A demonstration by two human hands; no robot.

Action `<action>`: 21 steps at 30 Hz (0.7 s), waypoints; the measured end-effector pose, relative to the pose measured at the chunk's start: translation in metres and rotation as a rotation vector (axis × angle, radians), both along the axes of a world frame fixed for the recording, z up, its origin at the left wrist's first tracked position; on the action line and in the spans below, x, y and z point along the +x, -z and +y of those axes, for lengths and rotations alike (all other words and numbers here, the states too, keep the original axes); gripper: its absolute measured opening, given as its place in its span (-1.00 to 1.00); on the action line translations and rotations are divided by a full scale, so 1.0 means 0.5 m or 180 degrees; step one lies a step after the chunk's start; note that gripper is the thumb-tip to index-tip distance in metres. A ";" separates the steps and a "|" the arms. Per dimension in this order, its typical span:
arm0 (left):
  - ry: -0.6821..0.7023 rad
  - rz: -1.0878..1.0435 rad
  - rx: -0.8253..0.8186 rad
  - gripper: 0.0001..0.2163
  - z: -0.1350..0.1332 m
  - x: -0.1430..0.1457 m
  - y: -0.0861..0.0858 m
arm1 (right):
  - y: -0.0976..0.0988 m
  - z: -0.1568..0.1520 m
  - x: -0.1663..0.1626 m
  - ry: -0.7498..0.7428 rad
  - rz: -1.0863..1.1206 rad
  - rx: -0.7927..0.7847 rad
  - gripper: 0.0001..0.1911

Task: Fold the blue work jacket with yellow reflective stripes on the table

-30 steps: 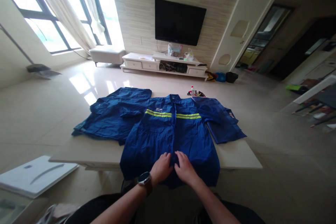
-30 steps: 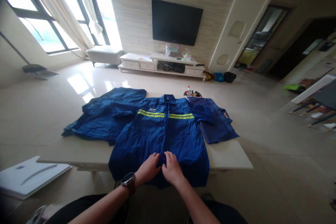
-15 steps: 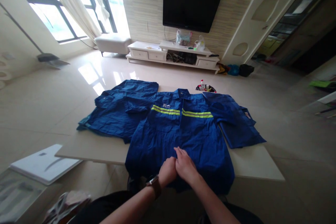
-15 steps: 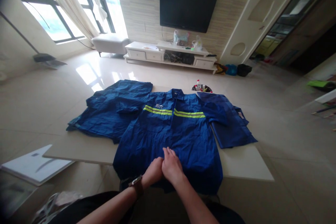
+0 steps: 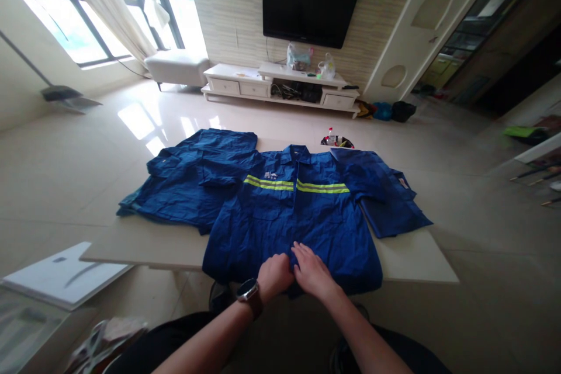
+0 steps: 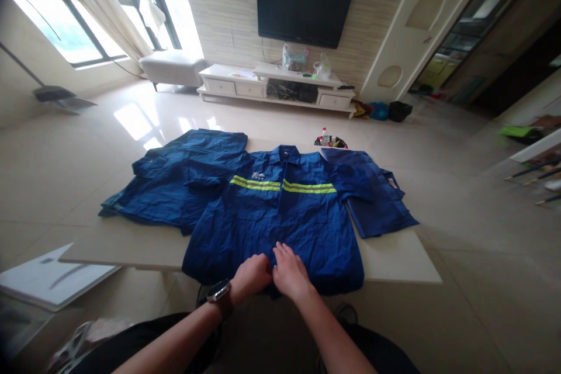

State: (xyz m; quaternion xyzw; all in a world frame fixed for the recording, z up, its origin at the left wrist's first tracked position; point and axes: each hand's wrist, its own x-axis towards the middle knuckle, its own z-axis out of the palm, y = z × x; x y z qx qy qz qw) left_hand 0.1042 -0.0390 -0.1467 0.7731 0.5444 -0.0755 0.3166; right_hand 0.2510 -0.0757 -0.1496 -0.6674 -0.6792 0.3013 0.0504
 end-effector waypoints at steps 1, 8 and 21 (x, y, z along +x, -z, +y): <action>-0.0011 -0.0015 0.0049 -0.79 0.005 0.000 -0.003 | 0.000 -0.003 0.003 -0.0043 0.0020 0.0006 -0.33; 0.0418 -0.0553 0.0843 -0.51 0.033 -0.004 0.005 | -0.011 -0.005 0.014 -0.0256 0.0205 0.0027 -0.29; 0.0925 -0.0147 0.0569 -0.36 0.013 -0.008 0.027 | -0.054 0.029 0.160 0.1177 0.0755 0.0942 -0.62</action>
